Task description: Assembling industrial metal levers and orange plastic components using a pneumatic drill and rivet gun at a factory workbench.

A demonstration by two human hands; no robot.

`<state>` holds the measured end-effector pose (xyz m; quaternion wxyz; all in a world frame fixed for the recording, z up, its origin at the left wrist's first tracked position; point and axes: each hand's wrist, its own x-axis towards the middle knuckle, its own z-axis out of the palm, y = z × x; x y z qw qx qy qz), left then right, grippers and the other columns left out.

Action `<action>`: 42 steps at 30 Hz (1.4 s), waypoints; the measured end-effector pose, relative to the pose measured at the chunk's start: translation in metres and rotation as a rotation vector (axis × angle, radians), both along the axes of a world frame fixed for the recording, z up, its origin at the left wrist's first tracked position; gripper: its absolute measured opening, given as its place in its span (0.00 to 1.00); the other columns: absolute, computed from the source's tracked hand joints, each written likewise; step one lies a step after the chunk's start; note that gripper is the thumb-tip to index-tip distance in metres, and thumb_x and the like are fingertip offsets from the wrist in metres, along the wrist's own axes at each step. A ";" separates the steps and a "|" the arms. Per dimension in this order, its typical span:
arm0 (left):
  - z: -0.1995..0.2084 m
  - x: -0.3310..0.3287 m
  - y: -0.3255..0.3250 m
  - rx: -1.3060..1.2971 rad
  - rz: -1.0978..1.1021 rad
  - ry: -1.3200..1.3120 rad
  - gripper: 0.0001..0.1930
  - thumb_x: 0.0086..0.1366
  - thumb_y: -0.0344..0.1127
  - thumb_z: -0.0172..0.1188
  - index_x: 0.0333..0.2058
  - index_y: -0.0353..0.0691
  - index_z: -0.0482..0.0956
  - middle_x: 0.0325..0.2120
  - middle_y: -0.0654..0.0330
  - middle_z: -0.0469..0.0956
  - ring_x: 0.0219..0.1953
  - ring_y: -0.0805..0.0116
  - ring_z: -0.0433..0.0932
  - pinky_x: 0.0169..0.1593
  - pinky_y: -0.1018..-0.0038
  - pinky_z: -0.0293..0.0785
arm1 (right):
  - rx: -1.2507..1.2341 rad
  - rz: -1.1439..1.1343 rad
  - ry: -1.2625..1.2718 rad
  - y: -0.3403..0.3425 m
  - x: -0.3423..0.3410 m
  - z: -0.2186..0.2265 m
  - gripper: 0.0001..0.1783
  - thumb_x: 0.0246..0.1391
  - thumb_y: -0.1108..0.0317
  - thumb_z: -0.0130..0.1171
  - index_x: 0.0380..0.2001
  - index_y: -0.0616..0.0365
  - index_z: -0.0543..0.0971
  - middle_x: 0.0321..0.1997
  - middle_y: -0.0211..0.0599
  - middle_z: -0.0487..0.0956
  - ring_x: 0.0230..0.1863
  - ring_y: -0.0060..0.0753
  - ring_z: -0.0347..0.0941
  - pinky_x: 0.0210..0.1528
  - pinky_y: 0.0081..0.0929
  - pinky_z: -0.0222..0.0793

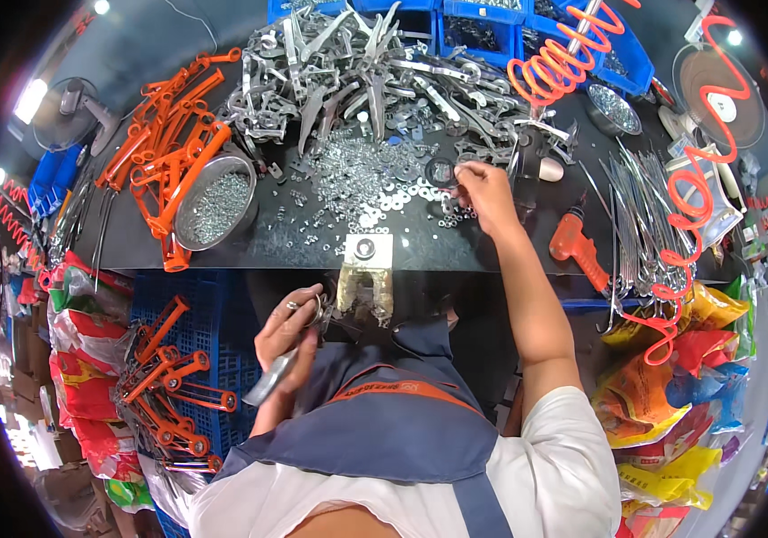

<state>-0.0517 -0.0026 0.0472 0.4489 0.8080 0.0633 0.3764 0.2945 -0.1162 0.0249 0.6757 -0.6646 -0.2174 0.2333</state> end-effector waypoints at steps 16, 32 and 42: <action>-0.064 0.071 -0.024 0.557 0.247 0.090 0.31 0.47 0.48 0.69 0.48 0.40 0.74 0.51 0.57 0.73 0.58 0.51 0.66 0.62 0.42 0.49 | 0.251 0.261 0.260 -0.022 -0.117 0.002 0.07 0.52 0.82 0.51 0.37 0.68 0.72 0.34 0.41 0.76 0.30 0.32 0.79 0.33 0.26 0.80; -0.049 0.043 -0.006 0.132 0.022 0.011 0.14 0.45 0.19 0.66 0.33 0.35 0.77 0.41 0.52 0.76 0.48 0.55 0.74 0.52 0.64 0.71 | 0.085 0.445 -1.351 -0.009 -0.126 -0.005 0.11 0.37 0.76 0.59 0.31 0.62 0.78 0.38 0.37 0.79 0.39 0.36 0.75 0.38 0.30 0.74; -0.060 0.046 0.007 0.361 0.035 -0.068 0.10 0.46 0.27 0.68 0.30 0.42 0.80 0.36 0.59 0.78 0.43 0.59 0.78 0.53 0.58 0.71 | -0.074 0.372 -1.402 -0.017 -0.149 0.002 0.16 0.34 0.79 0.59 0.34 0.64 0.78 0.45 0.39 0.78 0.43 0.40 0.73 0.44 0.31 0.73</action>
